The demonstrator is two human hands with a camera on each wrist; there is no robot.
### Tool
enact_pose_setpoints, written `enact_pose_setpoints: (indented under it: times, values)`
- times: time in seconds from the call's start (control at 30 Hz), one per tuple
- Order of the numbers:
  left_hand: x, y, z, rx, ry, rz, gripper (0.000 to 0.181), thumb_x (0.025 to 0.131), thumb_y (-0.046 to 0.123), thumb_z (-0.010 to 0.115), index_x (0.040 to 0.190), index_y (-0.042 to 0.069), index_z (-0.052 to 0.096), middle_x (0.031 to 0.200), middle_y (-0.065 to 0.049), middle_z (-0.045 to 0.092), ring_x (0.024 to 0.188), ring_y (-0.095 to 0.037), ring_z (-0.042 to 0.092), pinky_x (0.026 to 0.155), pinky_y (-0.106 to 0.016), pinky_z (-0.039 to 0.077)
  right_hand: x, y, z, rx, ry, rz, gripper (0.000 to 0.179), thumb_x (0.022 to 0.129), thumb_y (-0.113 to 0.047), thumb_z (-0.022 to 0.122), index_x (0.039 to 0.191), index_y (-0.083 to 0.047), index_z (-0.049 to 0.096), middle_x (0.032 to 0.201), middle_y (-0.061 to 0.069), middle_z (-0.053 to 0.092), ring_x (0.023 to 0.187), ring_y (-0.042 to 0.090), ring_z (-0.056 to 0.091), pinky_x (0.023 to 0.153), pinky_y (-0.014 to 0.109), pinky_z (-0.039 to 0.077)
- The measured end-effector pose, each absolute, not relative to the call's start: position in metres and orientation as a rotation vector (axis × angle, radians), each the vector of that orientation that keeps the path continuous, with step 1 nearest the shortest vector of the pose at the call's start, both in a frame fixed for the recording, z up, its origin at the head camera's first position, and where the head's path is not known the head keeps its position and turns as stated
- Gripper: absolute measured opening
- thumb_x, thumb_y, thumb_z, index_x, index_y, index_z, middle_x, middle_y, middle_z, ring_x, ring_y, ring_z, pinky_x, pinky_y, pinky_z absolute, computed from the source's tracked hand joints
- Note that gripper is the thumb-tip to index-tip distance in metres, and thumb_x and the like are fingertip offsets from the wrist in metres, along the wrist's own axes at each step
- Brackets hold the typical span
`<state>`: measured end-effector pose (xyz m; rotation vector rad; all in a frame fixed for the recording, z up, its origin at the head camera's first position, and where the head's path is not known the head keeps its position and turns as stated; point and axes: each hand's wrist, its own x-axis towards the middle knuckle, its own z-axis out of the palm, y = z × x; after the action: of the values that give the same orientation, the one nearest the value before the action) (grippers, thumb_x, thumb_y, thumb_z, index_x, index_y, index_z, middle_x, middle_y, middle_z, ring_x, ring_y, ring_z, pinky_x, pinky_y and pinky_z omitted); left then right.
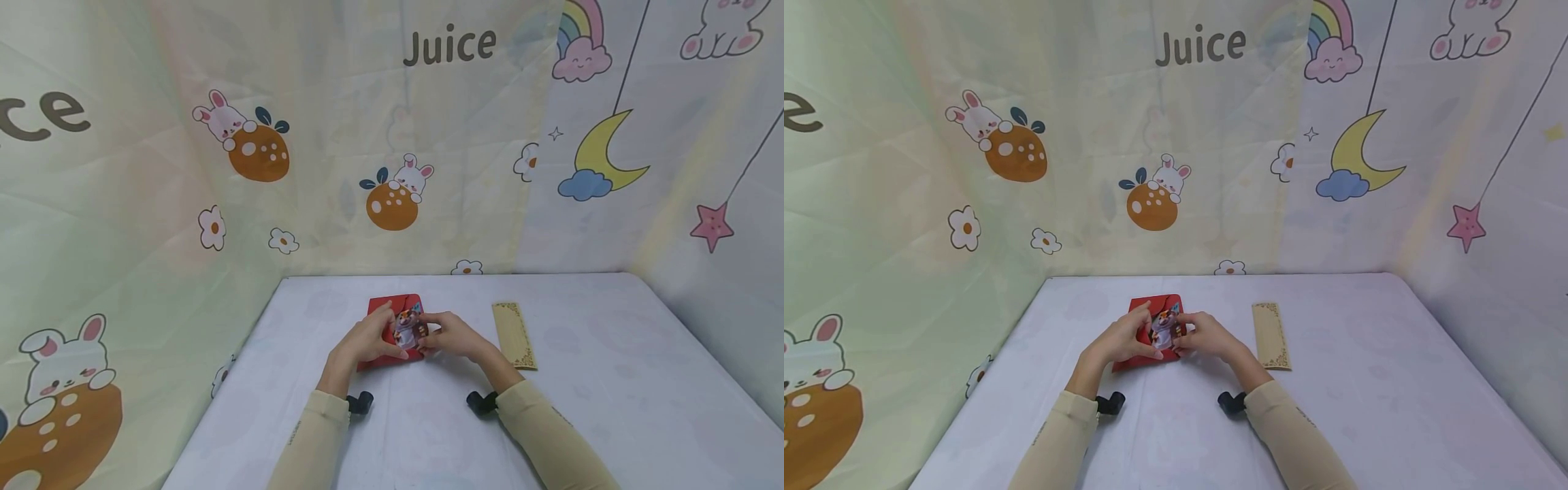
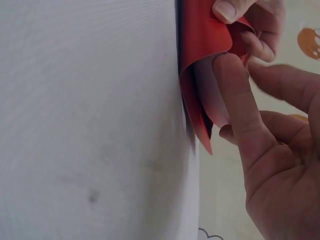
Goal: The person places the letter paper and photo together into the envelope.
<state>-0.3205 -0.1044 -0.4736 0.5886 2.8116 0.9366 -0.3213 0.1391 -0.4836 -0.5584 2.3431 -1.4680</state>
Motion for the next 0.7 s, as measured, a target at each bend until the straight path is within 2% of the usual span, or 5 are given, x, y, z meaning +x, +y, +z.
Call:
enact_pose_setpoints:
  times: [0.13, 0.27, 0.43, 0.57, 0.7]
  values:
    - [-0.3201, -0.1043, -0.4737, 0.591, 2.806, 0.945, 0.050, 0.072, 0.041, 0.094, 0.096, 0.020, 0.055, 0.170, -0.003, 0.030, 0.146, -0.033, 0.044, 0.107, -0.053, 0.045, -0.3209, 0.1388, -0.4836, -0.519, 2.319, -1.490, 0.064, 0.093, -0.002, 0.067, 0.154, -0.004, 0.045, 0.108, 0.015, 0.072, 0.079, 0.021, 0.074, 0.077, 0.038, 0.061]
    - [-0.3204, -0.1046, -0.4738, 0.592, 2.802, 0.955, 0.051, 0.072, 0.042, 0.094, 0.095, 0.021, 0.054, 0.169, -0.003, 0.031, 0.146, -0.033, 0.044, 0.103, -0.051, 0.047, -0.3208, 0.1382, -0.4836, -0.516, 2.309, -1.499, 0.065, 0.094, -0.001, 0.067, 0.154, -0.005, 0.045, 0.130, 0.020, 0.064, 0.080, 0.019, 0.073, 0.077, 0.037, 0.061]
    - [-0.3212, -0.1044, -0.4741, 0.606, 2.794, 0.962, 0.051, 0.072, 0.041, 0.094, 0.096, 0.019, 0.055, 0.169, -0.006, 0.031, 0.146, -0.034, 0.044, 0.102, -0.050, 0.047, -0.3191, 0.1374, -0.4824, -0.545, 2.297, -1.510, 0.063, 0.094, 0.001, 0.068, 0.153, -0.003, 0.047, 0.159, 0.023, 0.041, 0.082, 0.019, 0.074, 0.080, 0.037, 0.061]
    - [-0.3215, -0.1043, -0.4746, 0.605, 2.796, 0.960, 0.050, 0.073, 0.041, 0.094, 0.095, 0.021, 0.054, 0.169, -0.006, 0.031, 0.146, -0.034, 0.043, 0.102, -0.050, 0.047, -0.3184, 0.1375, -0.4816, -0.576, 2.332, -1.485, 0.063, 0.093, -0.003, 0.071, 0.152, -0.002, 0.048, 0.162, 0.023, 0.038, 0.084, 0.018, 0.072, 0.079, 0.036, 0.060]
    - [-0.3217, -0.1046, -0.4752, 0.604, 2.794, 0.962, 0.050, 0.073, 0.041, 0.094, 0.093, 0.022, 0.053, 0.169, -0.005, 0.031, 0.146, -0.034, 0.044, 0.099, -0.048, 0.048, -0.3190, 0.1377, -0.4818, -0.596, 2.380, -1.443, 0.065, 0.092, -0.009, 0.075, 0.151, -0.003, 0.049, 0.157, 0.021, 0.047, 0.090, 0.018, 0.067, 0.077, 0.031, 0.054]
